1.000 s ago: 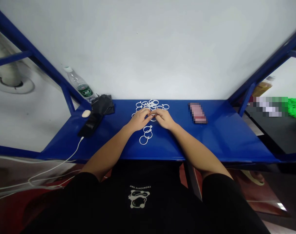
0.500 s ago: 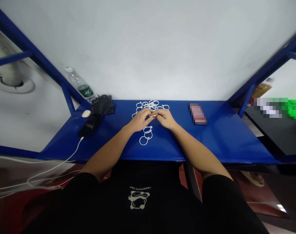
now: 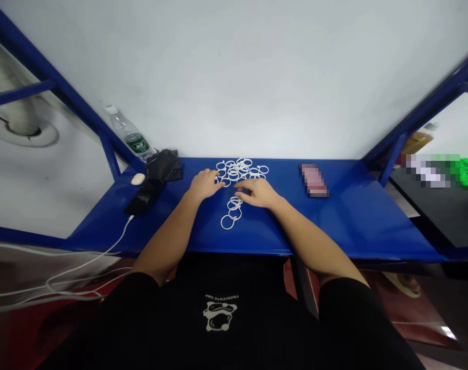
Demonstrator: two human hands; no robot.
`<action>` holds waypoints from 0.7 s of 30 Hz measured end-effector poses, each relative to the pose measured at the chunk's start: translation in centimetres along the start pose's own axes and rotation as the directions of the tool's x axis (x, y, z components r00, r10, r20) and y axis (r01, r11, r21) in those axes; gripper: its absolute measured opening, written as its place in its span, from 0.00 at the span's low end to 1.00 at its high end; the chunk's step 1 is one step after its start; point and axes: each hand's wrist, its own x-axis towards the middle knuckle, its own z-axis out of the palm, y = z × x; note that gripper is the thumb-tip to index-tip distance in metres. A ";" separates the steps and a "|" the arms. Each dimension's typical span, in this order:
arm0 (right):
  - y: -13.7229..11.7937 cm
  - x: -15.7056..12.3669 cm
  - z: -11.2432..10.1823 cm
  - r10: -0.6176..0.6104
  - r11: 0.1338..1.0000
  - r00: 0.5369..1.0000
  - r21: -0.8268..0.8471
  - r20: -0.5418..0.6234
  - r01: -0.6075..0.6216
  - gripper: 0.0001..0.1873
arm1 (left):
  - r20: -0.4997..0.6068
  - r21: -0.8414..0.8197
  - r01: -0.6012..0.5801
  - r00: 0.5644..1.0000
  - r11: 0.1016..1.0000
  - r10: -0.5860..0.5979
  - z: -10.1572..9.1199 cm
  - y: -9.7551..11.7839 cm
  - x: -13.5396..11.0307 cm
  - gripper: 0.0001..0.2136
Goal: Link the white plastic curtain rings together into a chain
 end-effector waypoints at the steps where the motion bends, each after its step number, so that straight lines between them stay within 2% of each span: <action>1: 0.3 0.0 0.1 0.014 1.000 1.000 -0.015 -0.009 -0.014 0.19 | 0.002 0.016 0.000 1.000 1.000 0.000 0.2 -0.2 0.1 0.18; 9: 2.2 0.2 0.7 0.061 0.997 0.998 -0.055 0.030 -0.059 0.16 | 0.042 -0.051 0.013 0.999 0.999 -0.010 0.1 -0.8 0.3 0.14; 13: 2.3 0.2 0.8 0.061 0.996 0.997 -0.061 0.036 -0.059 0.15 | 0.011 -0.050 -0.038 0.999 0.998 0.039 -0.1 -0.6 0.2 0.06; 16: 2.4 0.1 0.9 0.070 0.996 0.997 -0.059 0.031 -0.068 0.15 | 0.004 -0.029 -0.030 1.000 0.999 0.031 -0.3 -0.4 0.1 0.05; 21: 2.3 0.2 1.0 0.063 0.996 0.997 -0.059 0.052 -0.060 0.14 | 0.138 0.025 0.054 0.989 0.998 -0.057 -1.1 0.0 -0.1 0.09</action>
